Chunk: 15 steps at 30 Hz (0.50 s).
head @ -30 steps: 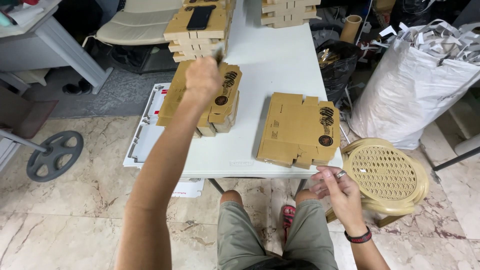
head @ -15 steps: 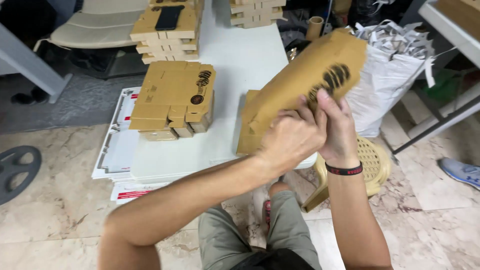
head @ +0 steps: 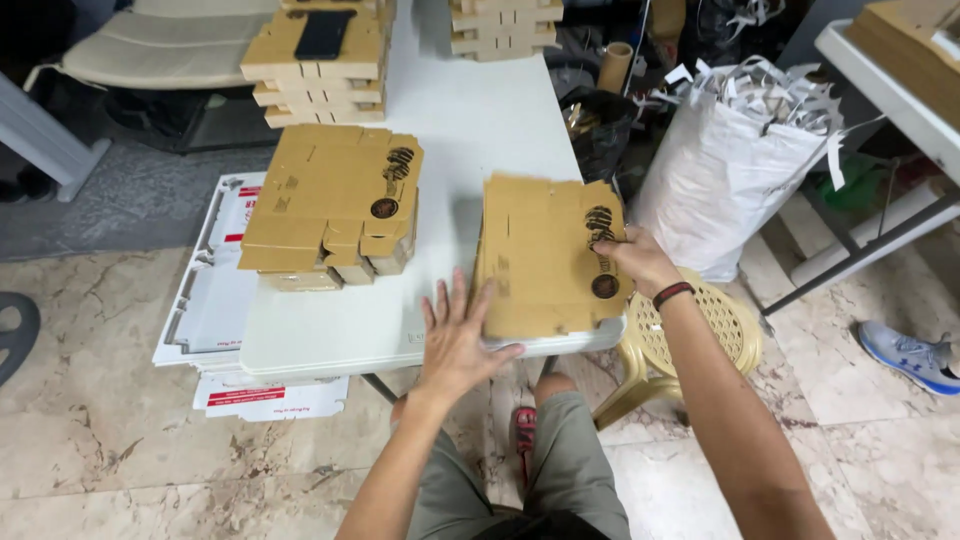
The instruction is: Folding flat cardboard templates into boxes at a table and then stacking and inspecting them while sitting on the floor.
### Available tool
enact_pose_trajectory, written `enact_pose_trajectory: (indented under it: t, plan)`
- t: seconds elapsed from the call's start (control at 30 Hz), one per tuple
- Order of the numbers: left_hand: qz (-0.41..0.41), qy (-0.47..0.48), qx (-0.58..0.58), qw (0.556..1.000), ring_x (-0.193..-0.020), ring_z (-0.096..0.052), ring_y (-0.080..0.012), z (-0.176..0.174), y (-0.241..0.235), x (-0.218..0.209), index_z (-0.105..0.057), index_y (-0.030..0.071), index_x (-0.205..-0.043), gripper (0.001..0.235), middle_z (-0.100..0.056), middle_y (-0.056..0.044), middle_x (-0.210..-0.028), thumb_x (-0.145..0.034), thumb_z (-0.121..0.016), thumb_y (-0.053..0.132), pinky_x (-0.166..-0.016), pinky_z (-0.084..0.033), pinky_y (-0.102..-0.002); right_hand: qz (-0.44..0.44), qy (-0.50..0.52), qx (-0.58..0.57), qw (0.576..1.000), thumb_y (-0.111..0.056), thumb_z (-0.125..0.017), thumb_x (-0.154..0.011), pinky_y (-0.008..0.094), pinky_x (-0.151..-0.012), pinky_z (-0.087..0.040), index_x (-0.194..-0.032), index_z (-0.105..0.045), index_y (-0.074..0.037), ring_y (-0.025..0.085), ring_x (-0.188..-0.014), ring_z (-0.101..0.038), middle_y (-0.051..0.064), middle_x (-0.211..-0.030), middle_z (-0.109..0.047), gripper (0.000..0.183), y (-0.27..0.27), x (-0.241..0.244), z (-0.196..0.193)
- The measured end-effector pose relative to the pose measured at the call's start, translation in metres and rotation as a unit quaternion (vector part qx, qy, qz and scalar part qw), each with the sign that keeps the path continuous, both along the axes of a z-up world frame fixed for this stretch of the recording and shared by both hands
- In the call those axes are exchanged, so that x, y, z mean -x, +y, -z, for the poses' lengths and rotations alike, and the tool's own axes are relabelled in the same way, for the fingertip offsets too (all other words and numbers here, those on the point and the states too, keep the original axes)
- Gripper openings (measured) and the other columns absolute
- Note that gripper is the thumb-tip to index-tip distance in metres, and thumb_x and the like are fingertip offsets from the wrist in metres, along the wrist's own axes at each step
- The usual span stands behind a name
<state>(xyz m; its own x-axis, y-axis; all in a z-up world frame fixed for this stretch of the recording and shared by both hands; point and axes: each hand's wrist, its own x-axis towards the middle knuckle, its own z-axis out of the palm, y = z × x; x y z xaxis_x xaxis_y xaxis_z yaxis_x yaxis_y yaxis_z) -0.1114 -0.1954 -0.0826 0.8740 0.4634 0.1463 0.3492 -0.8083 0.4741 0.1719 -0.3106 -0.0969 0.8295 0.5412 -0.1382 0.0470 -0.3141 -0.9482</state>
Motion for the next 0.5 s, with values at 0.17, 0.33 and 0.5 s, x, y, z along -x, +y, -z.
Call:
enact_pose_trajectory:
  t: [0.17, 0.33, 0.5]
  plan:
    - [-0.031, -0.001, 0.076, 0.997, -0.144, -0.041, -0.0458, 0.028, 0.020, -0.005, -0.055, 0.019, -0.149, 0.069, -0.037, -0.023, -0.161, -0.086, -0.082, 0.021, -0.124, -0.022, -0.059, -0.070, -0.157, 0.396, 0.902, -0.062, -0.069, -0.089, 0.035, -0.052, -0.062, -0.134, -0.059, 0.012, 0.034, -0.069, -0.075, 0.031, -0.093, -0.070, 0.087, -0.014, -0.002, -0.045]
    - [-0.019, 0.046, 0.159, 0.986, -0.155, -0.021, -0.0410, -0.006, 0.014, 0.011, -0.016, 0.020, -0.166, 0.115, -0.023, -0.021, -0.169, -0.077, -0.089, 0.018, -0.127, -0.006, -0.060, -0.091, -0.289, 0.423, 0.854, -0.077, -0.048, -0.098, 0.047, -0.082, -0.062, -0.143, -0.055, 0.002, 0.043, -0.108, -0.069, 0.033, -0.122, -0.065, 0.091, 0.003, -0.006, -0.074]
    - [-0.060, -0.025, 0.093, 0.994, -0.150, -0.028, -0.0469, 0.024, 0.006, 0.000, -0.031, 0.013, -0.162, 0.125, -0.036, -0.028, -0.160, -0.064, -0.094, 0.061, -0.121, -0.008, -0.070, -0.290, -0.305, 0.252, 0.872, -0.072, -0.069, -0.079, 0.058, -0.120, -0.031, -0.155, -0.040, -0.004, 0.051, -0.144, -0.035, 0.026, -0.160, -0.035, 0.106, 0.061, -0.037, -0.070]
